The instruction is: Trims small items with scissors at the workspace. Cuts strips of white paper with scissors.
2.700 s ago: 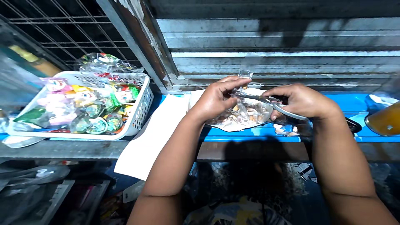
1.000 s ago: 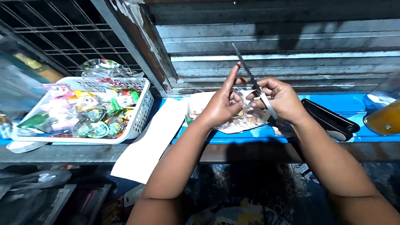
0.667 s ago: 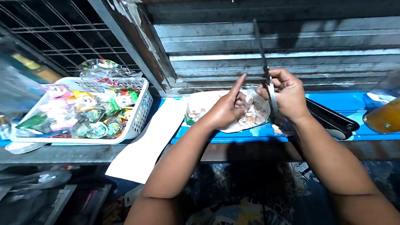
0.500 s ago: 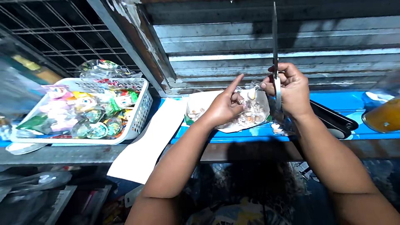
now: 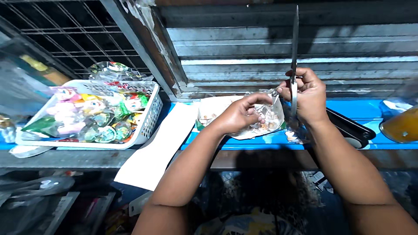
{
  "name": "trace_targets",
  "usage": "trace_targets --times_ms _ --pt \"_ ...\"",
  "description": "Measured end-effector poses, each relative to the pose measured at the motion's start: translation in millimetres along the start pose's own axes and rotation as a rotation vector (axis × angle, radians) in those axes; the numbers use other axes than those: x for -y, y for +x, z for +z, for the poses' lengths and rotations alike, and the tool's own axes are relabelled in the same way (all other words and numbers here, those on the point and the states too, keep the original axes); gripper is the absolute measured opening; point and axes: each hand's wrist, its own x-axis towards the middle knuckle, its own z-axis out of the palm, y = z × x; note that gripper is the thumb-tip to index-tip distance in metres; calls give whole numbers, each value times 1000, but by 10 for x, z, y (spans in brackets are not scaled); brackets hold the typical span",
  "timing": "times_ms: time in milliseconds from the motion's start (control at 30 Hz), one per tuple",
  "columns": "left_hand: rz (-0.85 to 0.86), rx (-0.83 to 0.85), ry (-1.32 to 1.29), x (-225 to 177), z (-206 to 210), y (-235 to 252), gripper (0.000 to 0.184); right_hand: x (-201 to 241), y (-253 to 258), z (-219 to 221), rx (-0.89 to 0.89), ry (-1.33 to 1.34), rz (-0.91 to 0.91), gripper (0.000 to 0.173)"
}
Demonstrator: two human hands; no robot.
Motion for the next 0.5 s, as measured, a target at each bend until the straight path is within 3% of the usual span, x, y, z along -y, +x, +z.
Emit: trace_targets --times_ms 33,100,267,500 --pt "-30 19 35 -1 -9 -5 37 -6 -3 8 5 -2 -3 41" --pt "-76 46 107 -4 -27 -7 31 -19 -10 26 22 -5 -13 41" --pt "-100 -83 199 -94 -98 -4 42 49 28 -89 124 -116 50 40" --pt "59 -238 42 -122 -420 -52 54 145 106 -465 548 -325 193 57"
